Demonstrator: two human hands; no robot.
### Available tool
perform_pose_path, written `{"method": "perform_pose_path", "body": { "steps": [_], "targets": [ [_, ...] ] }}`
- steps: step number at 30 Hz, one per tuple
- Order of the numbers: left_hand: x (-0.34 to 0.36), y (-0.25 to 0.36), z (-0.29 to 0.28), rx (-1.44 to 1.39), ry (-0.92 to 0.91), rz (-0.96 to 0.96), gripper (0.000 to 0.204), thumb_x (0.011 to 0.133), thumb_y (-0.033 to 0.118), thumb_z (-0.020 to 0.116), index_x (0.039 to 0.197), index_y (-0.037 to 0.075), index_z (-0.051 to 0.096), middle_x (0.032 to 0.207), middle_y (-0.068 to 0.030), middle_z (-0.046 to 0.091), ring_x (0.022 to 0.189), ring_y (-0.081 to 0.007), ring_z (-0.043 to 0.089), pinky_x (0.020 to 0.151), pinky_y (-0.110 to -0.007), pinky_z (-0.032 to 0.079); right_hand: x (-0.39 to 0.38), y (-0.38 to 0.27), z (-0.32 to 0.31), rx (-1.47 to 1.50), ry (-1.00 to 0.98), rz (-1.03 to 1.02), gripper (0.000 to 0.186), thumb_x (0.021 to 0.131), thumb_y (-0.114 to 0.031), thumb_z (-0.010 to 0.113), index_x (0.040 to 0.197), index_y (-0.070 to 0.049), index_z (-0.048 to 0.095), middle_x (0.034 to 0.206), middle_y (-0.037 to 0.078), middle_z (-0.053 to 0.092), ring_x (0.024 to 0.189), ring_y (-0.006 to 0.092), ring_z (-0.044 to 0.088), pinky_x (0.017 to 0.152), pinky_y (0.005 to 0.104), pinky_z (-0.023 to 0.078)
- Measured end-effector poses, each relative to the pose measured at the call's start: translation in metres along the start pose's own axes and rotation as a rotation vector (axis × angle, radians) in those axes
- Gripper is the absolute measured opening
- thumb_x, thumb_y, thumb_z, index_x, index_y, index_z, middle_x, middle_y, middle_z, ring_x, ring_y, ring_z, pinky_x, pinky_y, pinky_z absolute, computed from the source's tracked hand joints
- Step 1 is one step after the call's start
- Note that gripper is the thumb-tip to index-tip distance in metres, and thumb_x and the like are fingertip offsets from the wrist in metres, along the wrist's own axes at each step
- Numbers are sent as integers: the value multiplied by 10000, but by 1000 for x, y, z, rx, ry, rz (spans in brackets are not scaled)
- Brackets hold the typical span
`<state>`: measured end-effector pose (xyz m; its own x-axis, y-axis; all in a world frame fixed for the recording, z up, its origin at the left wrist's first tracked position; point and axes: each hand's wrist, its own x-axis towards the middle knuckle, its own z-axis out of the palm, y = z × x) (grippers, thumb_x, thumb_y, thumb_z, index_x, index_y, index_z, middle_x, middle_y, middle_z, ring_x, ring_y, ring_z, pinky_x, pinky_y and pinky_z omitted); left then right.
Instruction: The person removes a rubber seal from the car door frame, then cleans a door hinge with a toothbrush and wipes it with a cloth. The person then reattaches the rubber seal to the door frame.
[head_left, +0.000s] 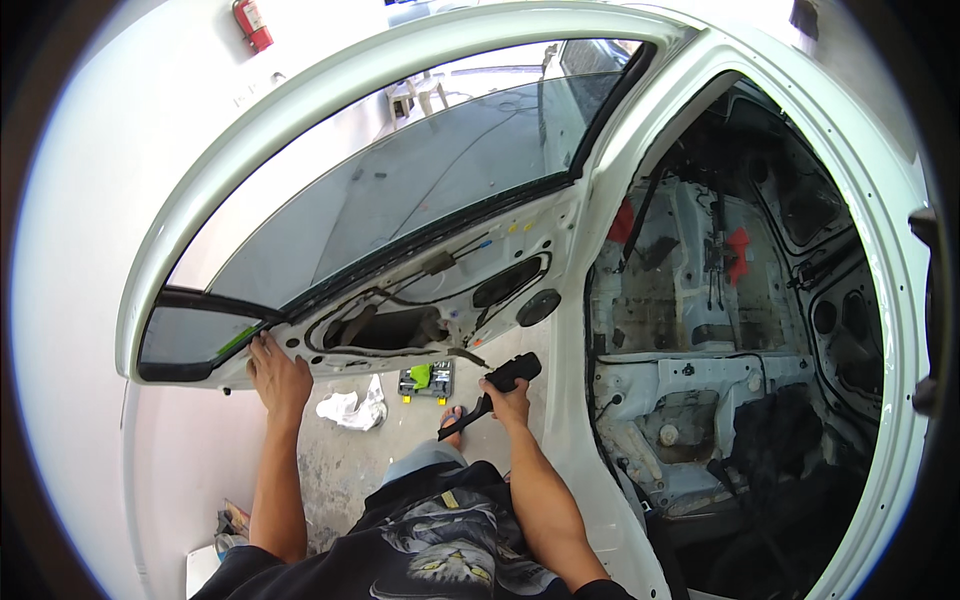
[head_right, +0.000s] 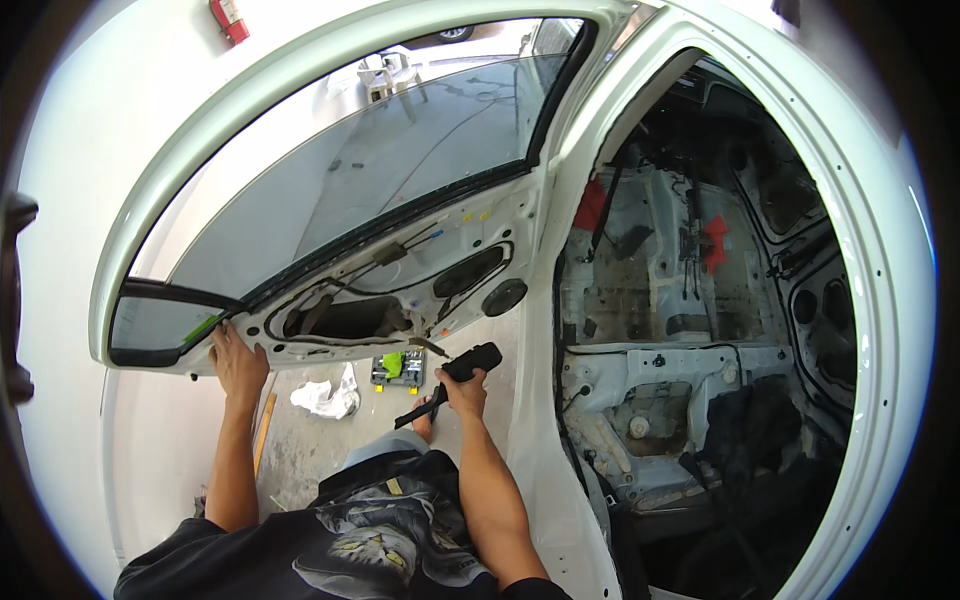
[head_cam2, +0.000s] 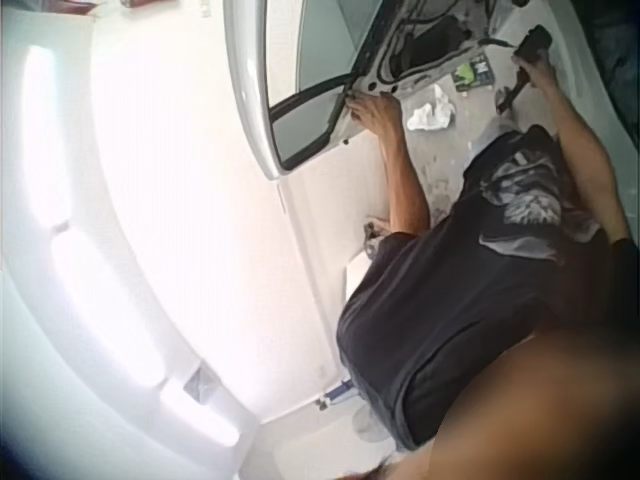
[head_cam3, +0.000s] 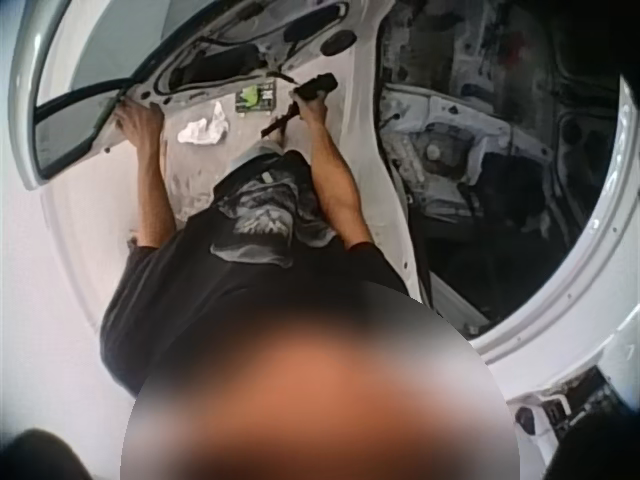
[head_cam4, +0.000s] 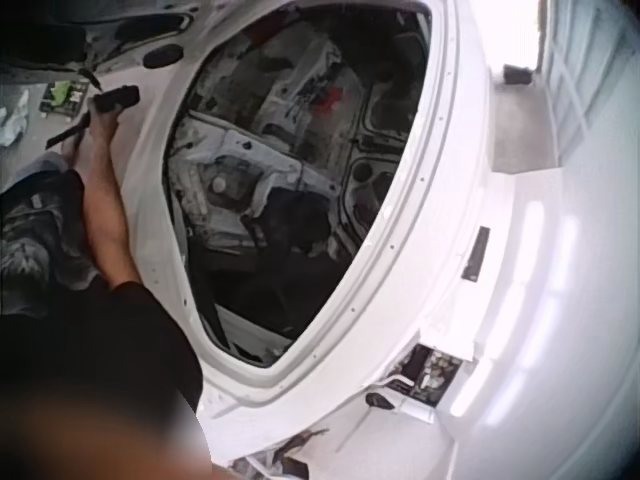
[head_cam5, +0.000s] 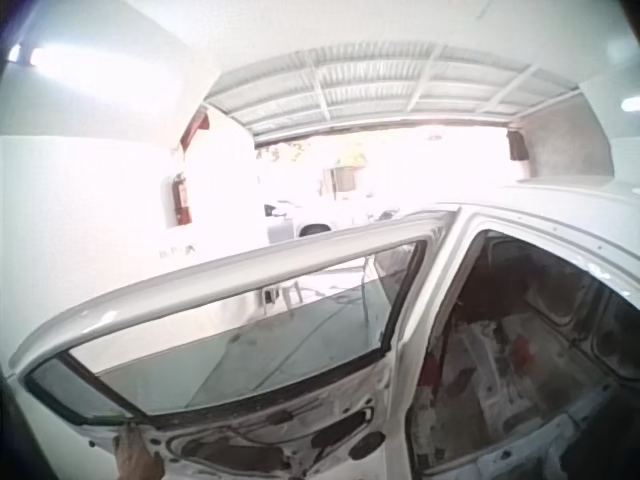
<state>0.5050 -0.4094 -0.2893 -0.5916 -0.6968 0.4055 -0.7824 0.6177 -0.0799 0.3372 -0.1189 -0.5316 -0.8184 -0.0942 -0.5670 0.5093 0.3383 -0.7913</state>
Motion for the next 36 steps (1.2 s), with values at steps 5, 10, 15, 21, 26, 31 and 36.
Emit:
{"method": "perform_pose_path", "body": {
  "steps": [5, 10, 15, 21, 26, 31, 36],
  "targets": [
    [0, 0, 2, 11, 3, -7, 771, 817, 195, 704, 1445, -117, 384, 1430, -242, 419, 1340, -382, 429, 1102, -495, 347, 8, 8, 3, -36, -10, 12, 1037, 646, -575, 855, 1370, 7, 391, 1115, 244, 686, 902, 326, 728, 788, 366, 587],
    [1, 1, 1, 17, 1, -11, 766, 817, 189, 701, 1441, -121, 384, 1422, -238, 424, 1342, -380, 422, 1110, -495, 340, 12, 10, 5, -50, 15, -18, 1043, 641, -562, 861, 1382, -2, 386, 1099, 222, 687, 783, 287, 723, 649, 335, 594],
    [1, 3, 0, -16, 1, -7, 752, 818, 161, 686, 1424, -152, 369, 1385, -259, 438, 1349, -409, 394, 1109, -512, 336, 6, 4, 0, -14, -46, 49, 1025, 642, -569, 861, 1363, -2, 403, 1118, 232, 687, 908, 324, 722, 807, 364, 579],
    [1, 3, 0, -10, 4, 4, 750, 821, 170, 692, 1419, -156, 378, 1374, -259, 442, 1342, -413, 400, 1110, -511, 337, 17, 14, 6, -84, 39, -41, 1017, 637, -571, 858, 1357, -13, 404, 1078, 216, 686, 730, 274, 718, 589, 323, 596],
    [0, 4, -2, -12, 14, 7, 750, 822, 176, 697, 1414, -160, 382, 1367, -259, 445, 1326, -407, 409, 1103, -509, 343, 24, 22, 11, -64, 23, -59, 1029, 638, -576, 858, 1365, -11, 397, 1094, 219, 682, 766, 282, 723, 600, 322, 598],
    [1, 4, -3, -14, 3, 11, 753, 821, 181, 700, 1413, -160, 383, 1365, -262, 445, 1329, -409, 407, 1104, -507, 344, 18, 15, 5, -62, 4, -42, 1037, 629, -577, 863, 1364, -13, 397, 1104, 221, 680, 785, 286, 725, 604, 325, 601],
    [1, 3, 3, -13, -14, -5, 764, 829, 201, 697, 1424, -153, 373, 1391, -276, 435, 1353, -420, 391, 1112, -515, 335, 22, 18, 5, -55, -30, -7, 1050, 626, -587, 862, 1361, -1, 395, 1157, 257, 677, 1070, 367, 682, 962, 396, 521]
  ]
}}
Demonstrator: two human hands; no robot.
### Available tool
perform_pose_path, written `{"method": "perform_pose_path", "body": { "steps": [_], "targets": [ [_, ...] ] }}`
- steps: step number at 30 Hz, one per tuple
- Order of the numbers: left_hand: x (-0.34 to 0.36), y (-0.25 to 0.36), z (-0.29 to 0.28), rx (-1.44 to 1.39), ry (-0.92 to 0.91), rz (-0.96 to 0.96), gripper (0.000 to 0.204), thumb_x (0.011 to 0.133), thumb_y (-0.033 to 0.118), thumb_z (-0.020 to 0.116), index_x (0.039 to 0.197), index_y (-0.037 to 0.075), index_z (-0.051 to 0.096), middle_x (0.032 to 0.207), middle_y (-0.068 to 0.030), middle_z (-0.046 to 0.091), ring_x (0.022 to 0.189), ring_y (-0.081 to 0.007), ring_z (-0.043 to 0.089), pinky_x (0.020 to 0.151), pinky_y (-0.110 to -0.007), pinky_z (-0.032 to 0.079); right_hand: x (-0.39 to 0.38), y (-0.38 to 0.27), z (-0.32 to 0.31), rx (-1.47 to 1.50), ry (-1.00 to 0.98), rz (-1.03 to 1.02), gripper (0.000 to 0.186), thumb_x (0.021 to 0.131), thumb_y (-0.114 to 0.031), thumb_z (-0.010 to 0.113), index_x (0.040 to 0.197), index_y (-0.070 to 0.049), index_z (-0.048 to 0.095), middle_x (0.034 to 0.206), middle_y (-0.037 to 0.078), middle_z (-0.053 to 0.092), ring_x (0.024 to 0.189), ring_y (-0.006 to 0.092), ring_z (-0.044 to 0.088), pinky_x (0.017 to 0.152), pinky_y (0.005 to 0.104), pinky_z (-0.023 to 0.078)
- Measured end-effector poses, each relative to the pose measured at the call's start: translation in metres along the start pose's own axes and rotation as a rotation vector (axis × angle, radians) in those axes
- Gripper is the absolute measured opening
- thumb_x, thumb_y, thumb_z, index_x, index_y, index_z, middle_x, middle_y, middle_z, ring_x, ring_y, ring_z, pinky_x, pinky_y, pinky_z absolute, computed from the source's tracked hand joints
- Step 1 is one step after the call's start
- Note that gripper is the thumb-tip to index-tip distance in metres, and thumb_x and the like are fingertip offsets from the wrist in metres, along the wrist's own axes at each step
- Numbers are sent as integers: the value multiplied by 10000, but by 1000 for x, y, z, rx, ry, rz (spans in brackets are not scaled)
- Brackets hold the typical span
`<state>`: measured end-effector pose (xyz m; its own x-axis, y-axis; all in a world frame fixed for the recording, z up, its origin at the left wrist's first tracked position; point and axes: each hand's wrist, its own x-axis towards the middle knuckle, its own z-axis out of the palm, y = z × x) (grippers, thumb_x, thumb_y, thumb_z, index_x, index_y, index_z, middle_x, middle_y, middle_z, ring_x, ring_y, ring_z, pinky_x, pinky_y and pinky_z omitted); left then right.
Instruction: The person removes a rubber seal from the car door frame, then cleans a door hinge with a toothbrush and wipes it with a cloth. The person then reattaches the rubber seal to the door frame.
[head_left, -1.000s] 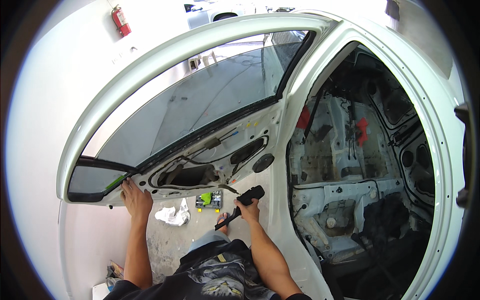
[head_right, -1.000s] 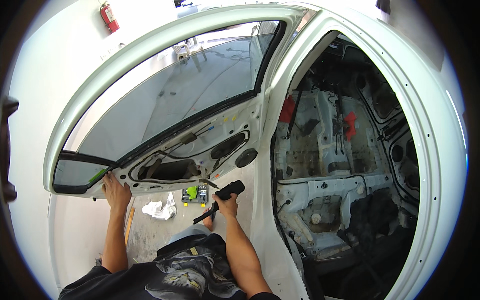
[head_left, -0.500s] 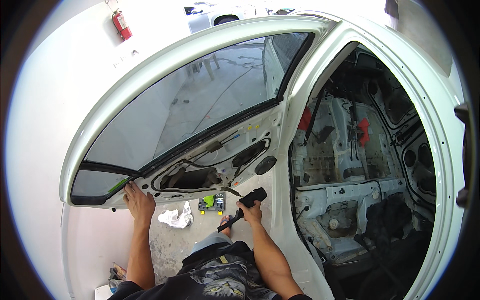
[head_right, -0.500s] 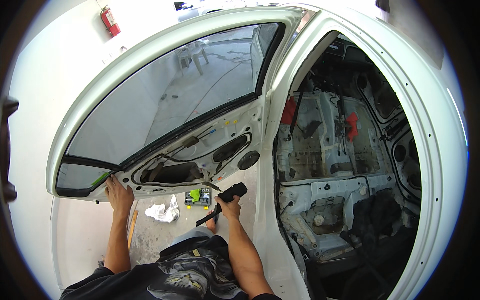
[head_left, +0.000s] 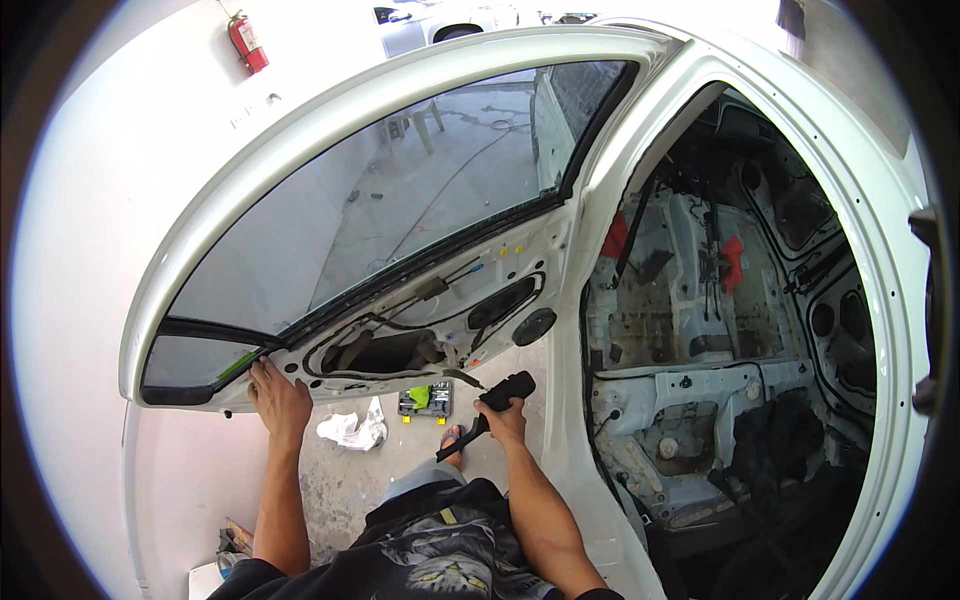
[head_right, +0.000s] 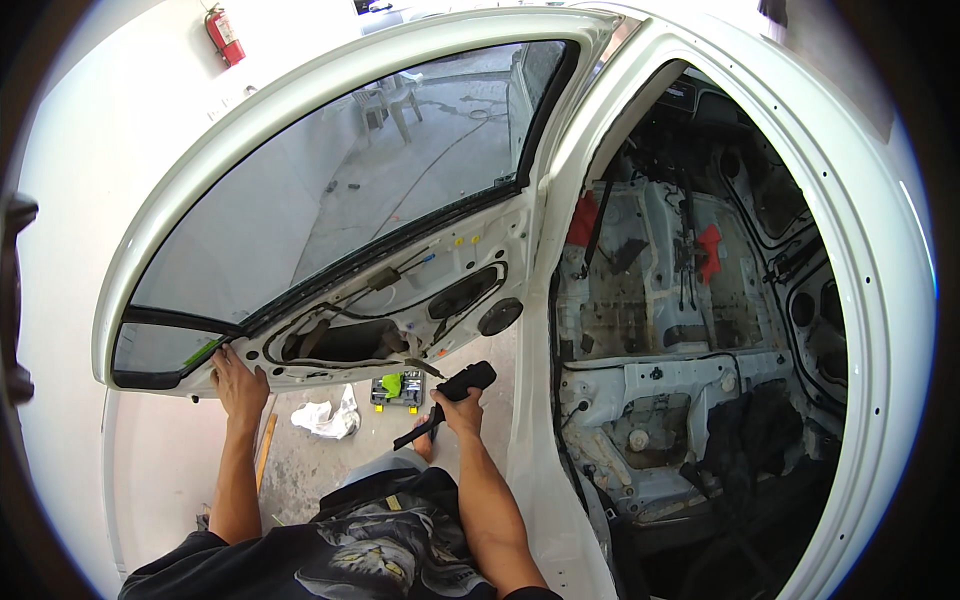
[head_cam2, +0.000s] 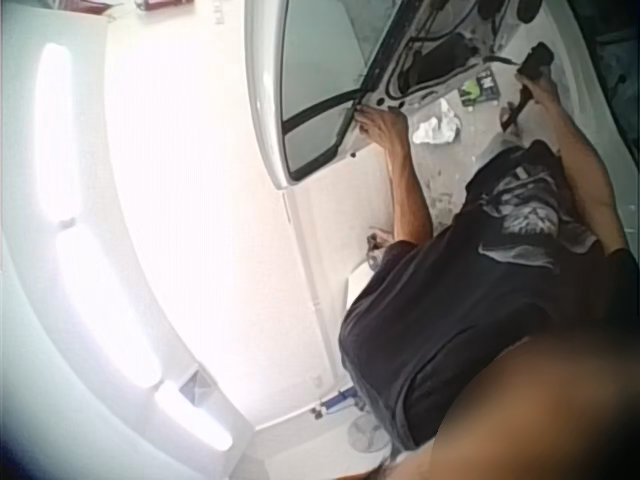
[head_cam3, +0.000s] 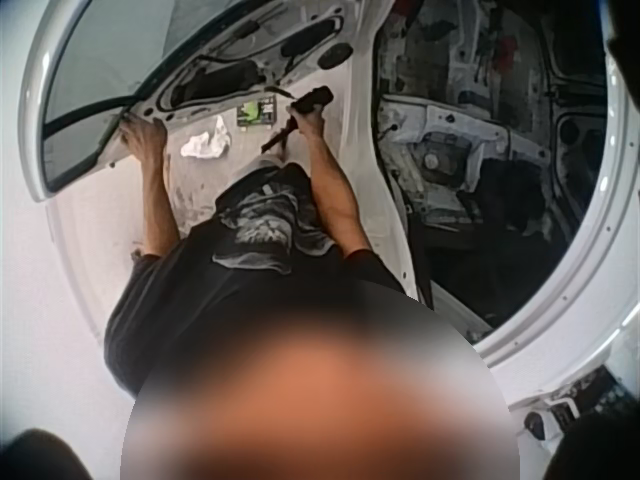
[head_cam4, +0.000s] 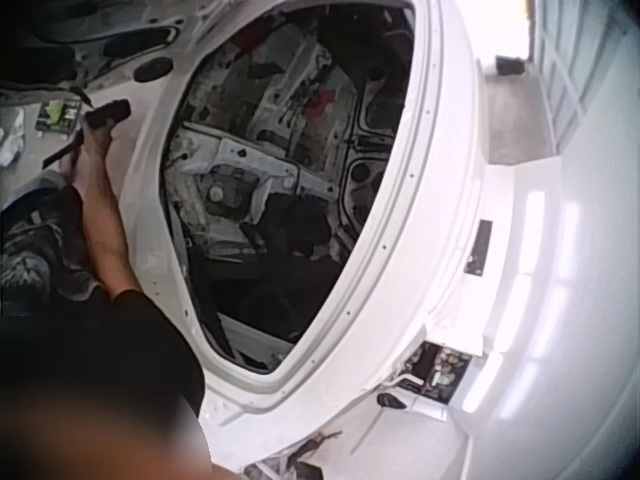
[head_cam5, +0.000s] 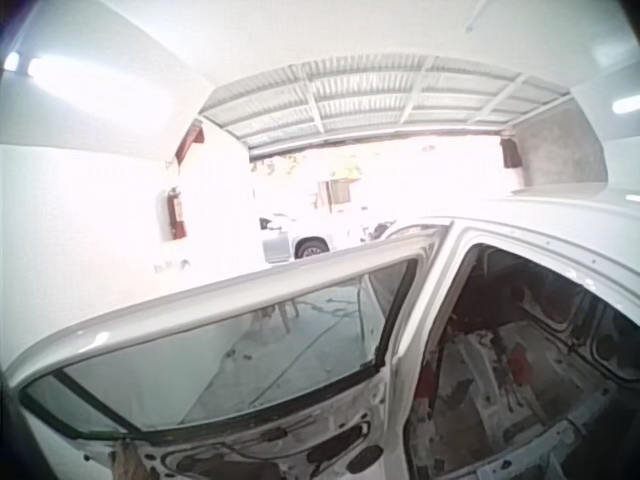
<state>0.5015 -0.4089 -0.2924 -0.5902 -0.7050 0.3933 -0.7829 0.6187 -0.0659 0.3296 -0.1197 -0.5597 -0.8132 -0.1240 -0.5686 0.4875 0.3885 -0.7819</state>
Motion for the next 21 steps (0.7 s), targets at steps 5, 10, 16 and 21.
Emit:
{"method": "perform_pose_path", "body": {
  "steps": [5, 10, 16, 21],
  "targets": [
    [-1, -3, 7, 80, 69, 51, 797, 837, 250, 696, 1443, -142, 358, 1404, -281, 428, 1384, -430, 365, 1134, -527, 316, 7, 3, 7, -68, 115, -77, 1050, 616, -553, 893, 1355, 17, 410, 1146, 244, 681, 997, 344, 704, 862, 394, 571],
    [2, -6, 12, 37, 47, 2, 827, 808, 267, 720, 1436, -138, 366, 1414, -274, 405, 1382, -441, 365, 1117, -535, 328, 3, -9, 4, 81, 140, 41, 1021, 662, -531, 875, 1431, -90, 369, 1157, 251, 655, 784, 341, 715, 607, 373, 620],
    [2, -11, 15, -10, -19, 47, 859, 804, 257, 739, 1455, -131, 334, 1484, -303, 364, 1416, -462, 313, 1154, -552, 275, 5, 1, 2, 123, 117, 83, 1051, 648, -558, 873, 1429, -67, 369, 1149, 253, 672, 945, 370, 711, 823, 398, 587],
    [4, -1, 7, -18, -26, -29, 797, 823, 211, 724, 1454, -104, 351, 1470, -307, 351, 1423, -460, 292, 1139, -569, 261, 9, 11, 0, -20, 97, -71, 1096, 637, -541, 884, 1467, -79, 337, 1170, 239, 670, 1075, 329, 672, 936, 380, 521]
  ]
}}
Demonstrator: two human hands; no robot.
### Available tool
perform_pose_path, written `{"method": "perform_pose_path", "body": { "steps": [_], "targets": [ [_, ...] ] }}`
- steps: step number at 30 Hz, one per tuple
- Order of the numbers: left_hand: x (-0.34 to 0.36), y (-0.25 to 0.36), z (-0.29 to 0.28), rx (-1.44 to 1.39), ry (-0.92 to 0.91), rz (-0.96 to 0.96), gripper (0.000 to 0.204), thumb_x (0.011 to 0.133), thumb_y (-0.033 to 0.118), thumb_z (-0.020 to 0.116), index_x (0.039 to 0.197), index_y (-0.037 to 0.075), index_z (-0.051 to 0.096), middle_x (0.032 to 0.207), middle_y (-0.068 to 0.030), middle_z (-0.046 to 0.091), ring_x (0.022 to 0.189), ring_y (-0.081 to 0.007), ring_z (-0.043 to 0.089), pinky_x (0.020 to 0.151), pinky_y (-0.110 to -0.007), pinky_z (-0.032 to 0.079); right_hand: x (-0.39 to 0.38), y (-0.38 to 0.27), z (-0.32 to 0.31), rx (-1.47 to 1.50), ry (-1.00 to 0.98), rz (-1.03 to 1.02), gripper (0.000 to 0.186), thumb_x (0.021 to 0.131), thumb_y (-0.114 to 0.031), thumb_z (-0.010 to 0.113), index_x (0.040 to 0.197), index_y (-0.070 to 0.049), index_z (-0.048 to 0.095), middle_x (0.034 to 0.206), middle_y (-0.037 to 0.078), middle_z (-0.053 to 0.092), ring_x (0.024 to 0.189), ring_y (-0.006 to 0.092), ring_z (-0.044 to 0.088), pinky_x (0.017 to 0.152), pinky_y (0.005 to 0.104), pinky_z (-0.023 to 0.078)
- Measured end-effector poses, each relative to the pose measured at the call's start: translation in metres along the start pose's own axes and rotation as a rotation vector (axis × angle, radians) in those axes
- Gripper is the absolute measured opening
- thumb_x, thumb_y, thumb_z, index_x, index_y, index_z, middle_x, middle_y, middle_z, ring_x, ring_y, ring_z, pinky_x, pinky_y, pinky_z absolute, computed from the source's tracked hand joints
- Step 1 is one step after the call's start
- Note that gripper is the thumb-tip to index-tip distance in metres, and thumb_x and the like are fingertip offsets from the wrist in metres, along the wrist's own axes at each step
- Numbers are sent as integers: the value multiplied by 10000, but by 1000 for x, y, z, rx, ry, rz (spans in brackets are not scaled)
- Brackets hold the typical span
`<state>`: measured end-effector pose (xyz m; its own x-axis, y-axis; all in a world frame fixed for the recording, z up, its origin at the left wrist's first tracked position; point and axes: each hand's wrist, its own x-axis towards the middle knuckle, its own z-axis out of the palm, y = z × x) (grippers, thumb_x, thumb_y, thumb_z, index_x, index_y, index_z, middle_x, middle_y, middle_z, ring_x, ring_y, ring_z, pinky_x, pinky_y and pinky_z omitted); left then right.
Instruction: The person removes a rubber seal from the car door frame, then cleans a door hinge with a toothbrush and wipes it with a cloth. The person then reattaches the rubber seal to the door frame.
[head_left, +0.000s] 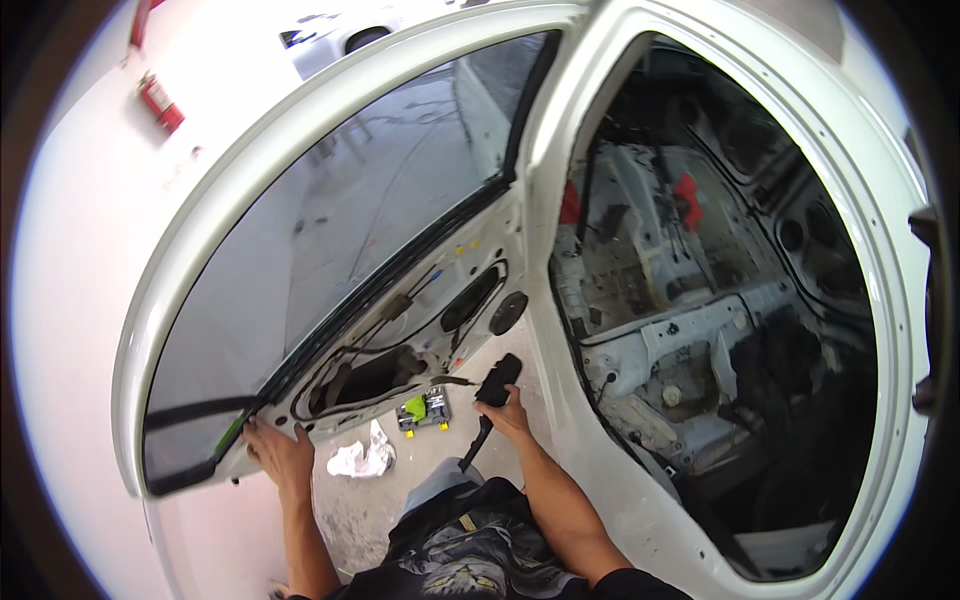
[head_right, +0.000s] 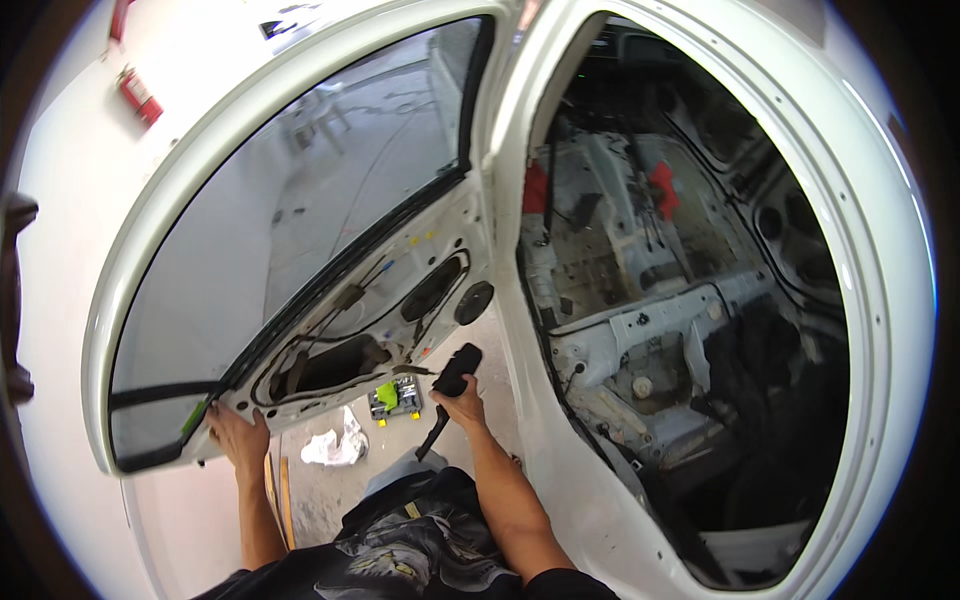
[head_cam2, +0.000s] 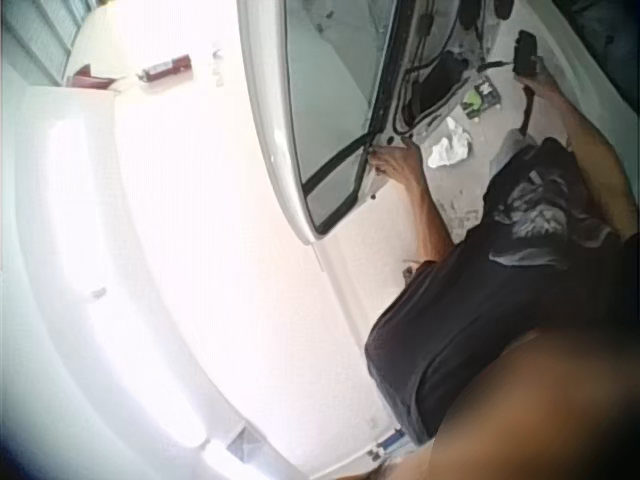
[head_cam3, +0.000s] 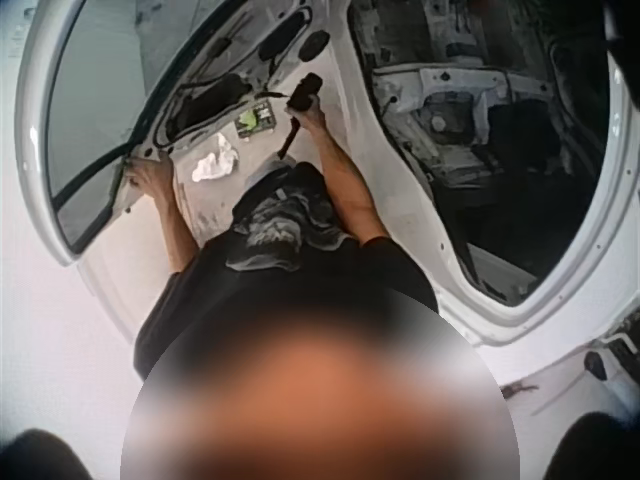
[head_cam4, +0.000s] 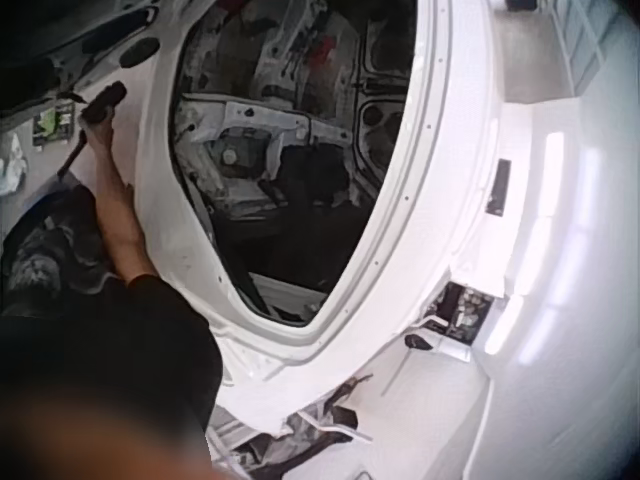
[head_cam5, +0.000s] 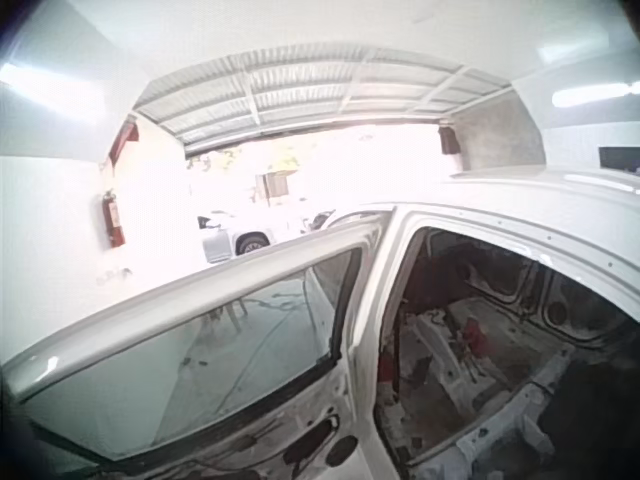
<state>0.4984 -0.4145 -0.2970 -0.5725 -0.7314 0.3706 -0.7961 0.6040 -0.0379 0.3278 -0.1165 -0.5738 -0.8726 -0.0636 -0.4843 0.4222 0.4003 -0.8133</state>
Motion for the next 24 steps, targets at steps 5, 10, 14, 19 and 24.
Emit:
{"method": "perform_pose_path", "body": {
  "steps": [5, 10, 14, 19, 24],
  "targets": [
    [-23, 28, 0, -444, 243, 564, 655, 770, 87, 728, 1371, 25, 474, 1358, -225, 501, 1357, -430, 386, 1110, -529, 293, -18, -15, 6, -41, 34, 107, 1084, 621, -512, 895, 1431, -58, 335, 1154, 235, 672, 1080, 339, 670, 948, 380, 516],
    [-17, 105, 86, -782, -507, 1024, 576, 827, 71, 670, 1375, 59, 492, 1363, -202, 520, 1258, -389, 507, 1055, -500, 393, -49, -18, 30, 457, -89, 66, 985, 746, -276, 860, 1502, -150, 242, 1055, 136, 696, 857, 161, 653, 670, 302, 530],
    [-4, 140, 167, -447, -663, 1301, 643, 885, 124, 634, 1485, 109, 403, 1446, -161, 492, 1337, -357, 464, 1090, -521, 359, -70, 0, 55, 621, -86, 33, 1009, 761, -168, 850, 1541, -180, 209, 1153, 132, 662, 882, 176, 660, 680, 311, 533],
    [-23, 162, 202, -312, -782, 1379, 611, 935, 161, 591, 1512, 180, 394, 1508, -68, 475, 1449, -330, 362, 1163, -613, 235, -84, 21, 81, 835, -55, -78, 1045, 736, -51, 848, 1543, -178, 196, 1326, 167, 551, 966, 191, 647, 752, 340, 565],
    [-26, 186, 206, -222, -749, 1526, 242, 946, 250, 628, 1151, 132, 677, 1086, -90, 721, 1193, -298, 597, 1077, -573, 344, -102, 14, 81, 786, -114, -69, 961, 801, -156, 805, 1542, -153, 192, 1340, 157, 545, 959, 195, 648, 787, 357, 544]
  ]
}}
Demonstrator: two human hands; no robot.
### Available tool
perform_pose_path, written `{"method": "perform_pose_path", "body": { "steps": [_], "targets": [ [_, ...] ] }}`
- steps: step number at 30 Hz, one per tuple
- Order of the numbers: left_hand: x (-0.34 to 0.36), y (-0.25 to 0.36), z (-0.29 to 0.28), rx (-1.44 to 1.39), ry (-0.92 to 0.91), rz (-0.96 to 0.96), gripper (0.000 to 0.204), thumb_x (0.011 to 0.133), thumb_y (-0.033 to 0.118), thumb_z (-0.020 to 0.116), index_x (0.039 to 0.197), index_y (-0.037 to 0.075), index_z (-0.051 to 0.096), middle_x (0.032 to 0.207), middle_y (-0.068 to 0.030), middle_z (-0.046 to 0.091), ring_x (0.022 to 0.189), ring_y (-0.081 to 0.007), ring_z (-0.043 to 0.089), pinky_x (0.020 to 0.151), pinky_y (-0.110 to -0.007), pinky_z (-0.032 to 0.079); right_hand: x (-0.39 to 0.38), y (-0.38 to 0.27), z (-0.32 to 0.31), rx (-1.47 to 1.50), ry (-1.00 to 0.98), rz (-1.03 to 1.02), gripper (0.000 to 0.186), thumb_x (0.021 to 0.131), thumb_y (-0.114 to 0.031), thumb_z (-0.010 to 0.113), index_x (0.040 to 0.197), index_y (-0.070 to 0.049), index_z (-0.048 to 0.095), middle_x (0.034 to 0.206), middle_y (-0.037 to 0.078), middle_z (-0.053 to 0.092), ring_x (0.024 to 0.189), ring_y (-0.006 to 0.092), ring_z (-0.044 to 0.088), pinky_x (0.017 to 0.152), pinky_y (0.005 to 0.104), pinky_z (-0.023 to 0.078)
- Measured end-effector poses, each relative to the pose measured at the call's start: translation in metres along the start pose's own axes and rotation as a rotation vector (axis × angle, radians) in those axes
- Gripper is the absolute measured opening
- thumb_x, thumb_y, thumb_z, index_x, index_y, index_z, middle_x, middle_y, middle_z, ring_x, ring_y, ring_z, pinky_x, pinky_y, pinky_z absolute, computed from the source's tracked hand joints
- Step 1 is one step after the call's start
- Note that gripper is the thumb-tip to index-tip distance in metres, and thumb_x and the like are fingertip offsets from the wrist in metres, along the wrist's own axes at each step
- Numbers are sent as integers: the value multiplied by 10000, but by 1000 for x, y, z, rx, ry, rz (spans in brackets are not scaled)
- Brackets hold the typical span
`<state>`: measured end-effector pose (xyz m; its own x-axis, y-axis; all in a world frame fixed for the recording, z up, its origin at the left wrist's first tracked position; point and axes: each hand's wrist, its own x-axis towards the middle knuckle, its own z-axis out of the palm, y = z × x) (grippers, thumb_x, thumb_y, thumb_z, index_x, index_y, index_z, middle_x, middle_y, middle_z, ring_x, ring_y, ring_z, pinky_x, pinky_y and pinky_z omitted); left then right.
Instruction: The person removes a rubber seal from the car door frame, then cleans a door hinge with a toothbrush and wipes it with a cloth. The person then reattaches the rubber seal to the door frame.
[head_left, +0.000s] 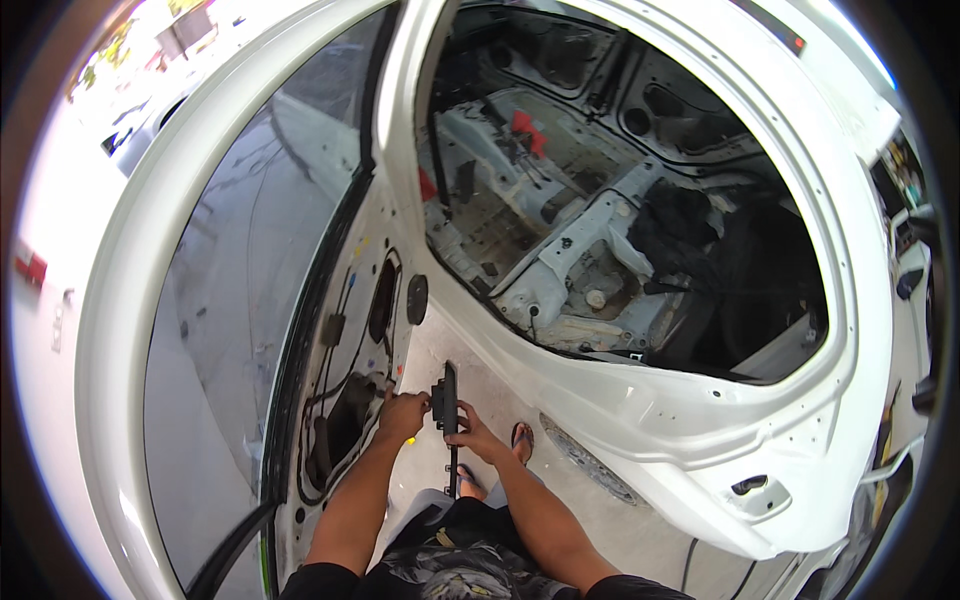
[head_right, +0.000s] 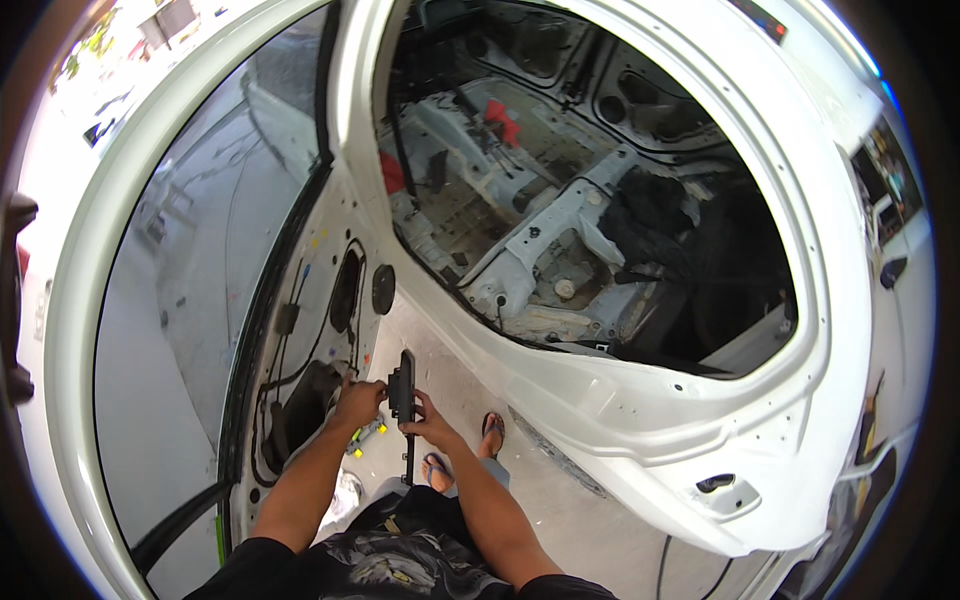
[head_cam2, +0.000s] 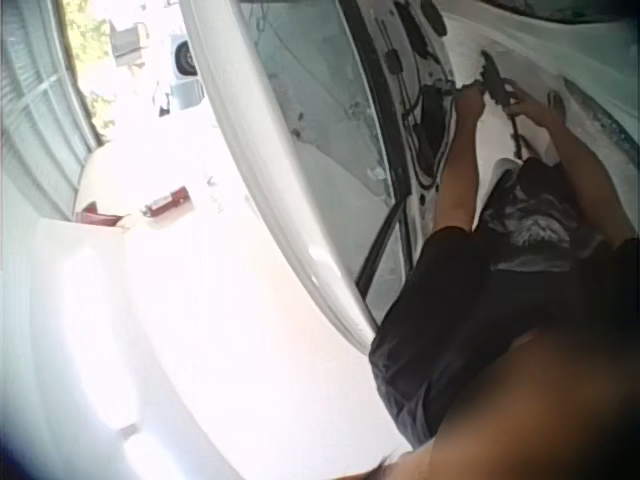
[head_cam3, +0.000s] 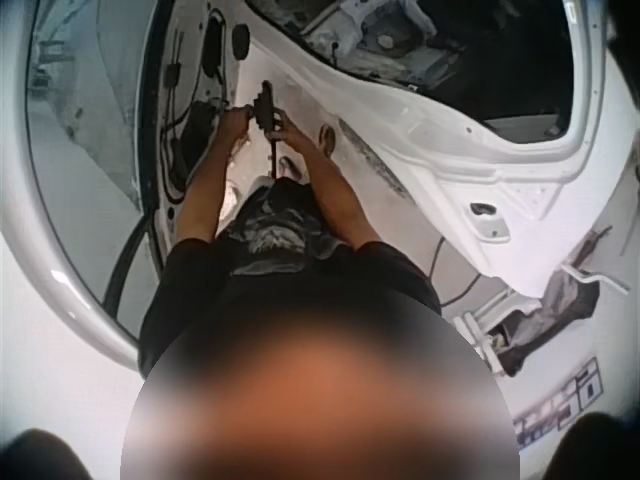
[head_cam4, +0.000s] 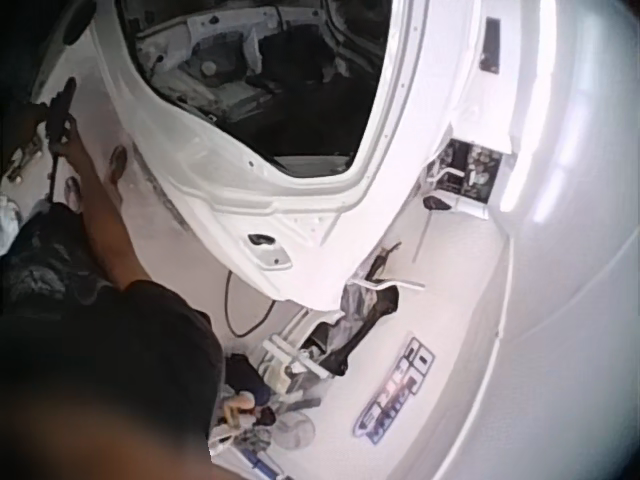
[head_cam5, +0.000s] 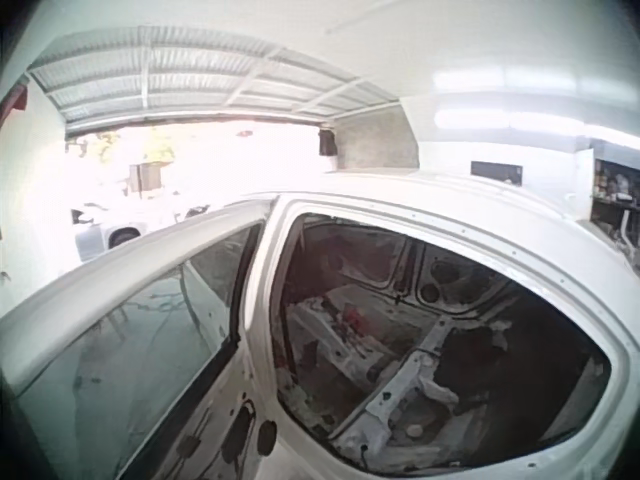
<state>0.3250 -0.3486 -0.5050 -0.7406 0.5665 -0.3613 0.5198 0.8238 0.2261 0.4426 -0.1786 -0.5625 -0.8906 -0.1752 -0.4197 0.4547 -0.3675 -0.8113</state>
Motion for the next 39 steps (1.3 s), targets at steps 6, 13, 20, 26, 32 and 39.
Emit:
{"method": "perform_pose_path", "body": {
  "steps": [6, 13, 20, 26, 32, 39],
  "targets": [
    [-3, -13, 32, -132, 95, 71, 219, 922, 268, 682, 1035, 82, 710, 926, -97, 730, 929, -305, 674, 927, -468, 438, 1, -6, 4, 135, 167, 213, 789, 844, -276, 795, 1452, -135, 311, 1151, 95, 634, 867, 177, 655, 773, 363, 537],
    [2, -1, 43, 61, 1, -26, 233, 910, 297, 667, 948, 71, 710, 900, -186, 714, 882, -365, 687, 871, -512, 466, 8, 7, 12, 119, 302, 163, 711, 850, -206, 758, 1410, -101, 332, 1046, 140, 648, 782, 205, 672, 695, 355, 539],
    [-25, -6, 20, 133, 82, -229, 305, 836, 133, 661, 1122, 29, 645, 1068, -160, 696, 1128, -322, 604, 1042, -488, 370, 25, 6, 37, 326, 90, 346, 476, 936, -401, 574, 1311, -112, 522, 1166, 65, 647, 902, 263, 685, 771, 438, 520],
    [-68, -3, -1, -454, 574, -366, 307, 871, 91, 645, 1167, 16, 615, 1266, -214, 608, 1185, -384, 577, 1016, -483, 446, 75, 38, 67, 523, -111, 482, 472, 936, -457, 467, 1234, -113, 594, 1117, 72, 674, 948, 273, 663, 814, 461, 506],
    [-130, 20, 8, -633, 572, -408, 352, 862, 71, 660, 1202, 15, 586, 1282, -224, 597, 1220, -413, 553, 1056, -472, 427, 123, 58, 99, 528, -247, 570, 433, 915, -429, 518, 1150, -87, 643, 1030, 69, 684, 865, 205, 655, 831, 403, 547],
    [-129, -1, 30, -656, 514, -561, 540, 940, 181, 628, 1393, -41, 435, 1470, -319, 414, 1380, -481, 389, 1158, -495, 319, 98, 32, 96, 10, 204, 561, 604, 820, -440, 693, 1296, -82, 590, 1010, 91, 652, 910, 189, 628, 732, 333, 540]
  ]
}}
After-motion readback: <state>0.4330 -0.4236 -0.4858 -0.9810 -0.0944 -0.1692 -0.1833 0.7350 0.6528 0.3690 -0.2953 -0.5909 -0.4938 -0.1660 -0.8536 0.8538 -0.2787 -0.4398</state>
